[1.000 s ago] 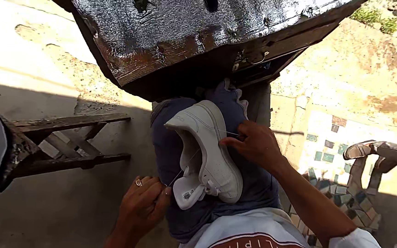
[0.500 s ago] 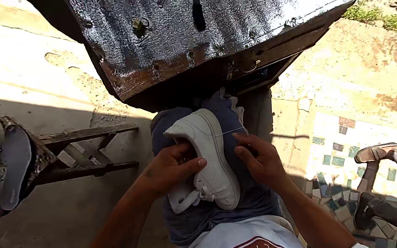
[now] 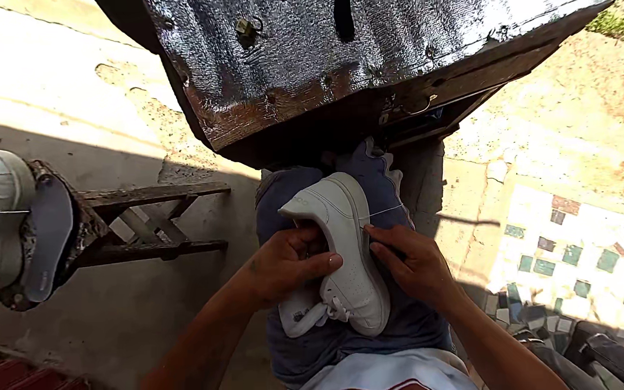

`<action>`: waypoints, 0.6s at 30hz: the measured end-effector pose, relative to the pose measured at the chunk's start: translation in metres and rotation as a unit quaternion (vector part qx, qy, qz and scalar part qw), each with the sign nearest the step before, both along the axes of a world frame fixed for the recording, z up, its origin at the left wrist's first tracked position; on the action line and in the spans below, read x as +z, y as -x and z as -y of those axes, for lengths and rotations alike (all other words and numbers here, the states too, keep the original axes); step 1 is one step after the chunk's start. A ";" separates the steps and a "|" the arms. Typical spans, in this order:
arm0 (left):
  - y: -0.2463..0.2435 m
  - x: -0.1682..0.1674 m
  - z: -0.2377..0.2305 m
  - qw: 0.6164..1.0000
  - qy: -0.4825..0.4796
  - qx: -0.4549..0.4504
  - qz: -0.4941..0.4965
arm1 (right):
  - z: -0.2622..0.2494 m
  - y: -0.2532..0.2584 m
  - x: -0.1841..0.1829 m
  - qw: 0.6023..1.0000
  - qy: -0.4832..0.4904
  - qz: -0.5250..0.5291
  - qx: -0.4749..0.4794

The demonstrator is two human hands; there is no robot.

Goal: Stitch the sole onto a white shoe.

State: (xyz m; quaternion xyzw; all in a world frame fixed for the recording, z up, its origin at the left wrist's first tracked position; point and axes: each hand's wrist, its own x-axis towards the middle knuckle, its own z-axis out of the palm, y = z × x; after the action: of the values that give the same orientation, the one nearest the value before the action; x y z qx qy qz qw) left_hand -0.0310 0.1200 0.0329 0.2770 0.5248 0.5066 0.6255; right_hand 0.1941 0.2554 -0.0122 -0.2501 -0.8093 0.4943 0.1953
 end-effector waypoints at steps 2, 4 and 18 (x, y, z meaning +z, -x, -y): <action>0.001 -0.002 0.001 1.000 -0.010 -0.011 0.015 | -0.003 0.000 0.005 1.000 -0.012 0.019 0.015; 0.004 -0.005 0.001 0.999 -0.022 -0.028 0.030 | -0.015 0.003 0.019 0.995 -0.062 0.065 0.053; 0.014 -0.010 -0.016 0.997 -0.011 -0.072 0.028 | -0.069 0.075 0.073 0.904 -0.158 0.292 0.269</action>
State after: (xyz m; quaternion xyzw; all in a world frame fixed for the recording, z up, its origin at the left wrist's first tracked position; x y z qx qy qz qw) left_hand -0.0452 0.1364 0.0233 0.3064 0.4799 0.4736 0.6719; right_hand 0.1189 0.3241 0.0608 -0.1221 -0.9342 0.2984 -0.1526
